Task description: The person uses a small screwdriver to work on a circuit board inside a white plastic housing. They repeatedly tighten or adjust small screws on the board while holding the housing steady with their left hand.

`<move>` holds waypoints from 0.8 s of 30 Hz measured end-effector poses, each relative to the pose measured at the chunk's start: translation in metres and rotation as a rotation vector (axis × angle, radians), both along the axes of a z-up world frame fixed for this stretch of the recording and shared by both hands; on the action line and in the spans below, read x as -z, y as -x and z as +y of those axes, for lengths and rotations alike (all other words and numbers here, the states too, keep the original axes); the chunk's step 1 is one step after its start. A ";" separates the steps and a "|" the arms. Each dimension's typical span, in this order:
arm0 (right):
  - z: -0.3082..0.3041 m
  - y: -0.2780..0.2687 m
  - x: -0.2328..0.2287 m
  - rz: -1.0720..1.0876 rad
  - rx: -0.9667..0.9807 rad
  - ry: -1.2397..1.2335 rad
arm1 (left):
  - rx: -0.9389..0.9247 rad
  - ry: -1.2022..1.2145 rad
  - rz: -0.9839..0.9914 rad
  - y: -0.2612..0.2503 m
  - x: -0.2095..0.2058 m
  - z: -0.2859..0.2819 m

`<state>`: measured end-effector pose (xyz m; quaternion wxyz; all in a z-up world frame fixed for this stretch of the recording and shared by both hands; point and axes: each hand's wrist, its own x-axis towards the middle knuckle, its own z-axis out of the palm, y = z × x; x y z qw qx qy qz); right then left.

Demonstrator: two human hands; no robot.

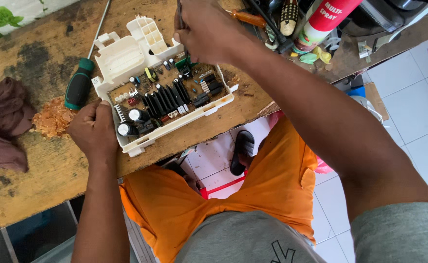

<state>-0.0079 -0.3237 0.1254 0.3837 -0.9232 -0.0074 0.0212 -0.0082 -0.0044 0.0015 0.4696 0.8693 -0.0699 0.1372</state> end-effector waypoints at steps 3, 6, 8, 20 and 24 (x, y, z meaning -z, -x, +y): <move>-0.010 -0.006 0.022 -0.248 -0.032 0.124 | 0.007 0.005 -0.019 0.000 0.003 0.001; -0.009 0.001 0.022 -0.367 -0.081 0.143 | -0.038 -0.152 -0.055 -0.013 0.006 0.005; -0.004 0.003 0.023 -0.280 -0.028 0.211 | -0.032 -0.073 -0.034 -0.006 0.001 0.000; -0.004 0.005 0.026 -0.171 0.124 0.018 | -0.029 -0.015 0.005 -0.002 -0.005 -0.005; 0.000 0.011 0.015 0.047 0.224 -0.042 | -0.033 0.026 0.032 0.000 -0.003 -0.003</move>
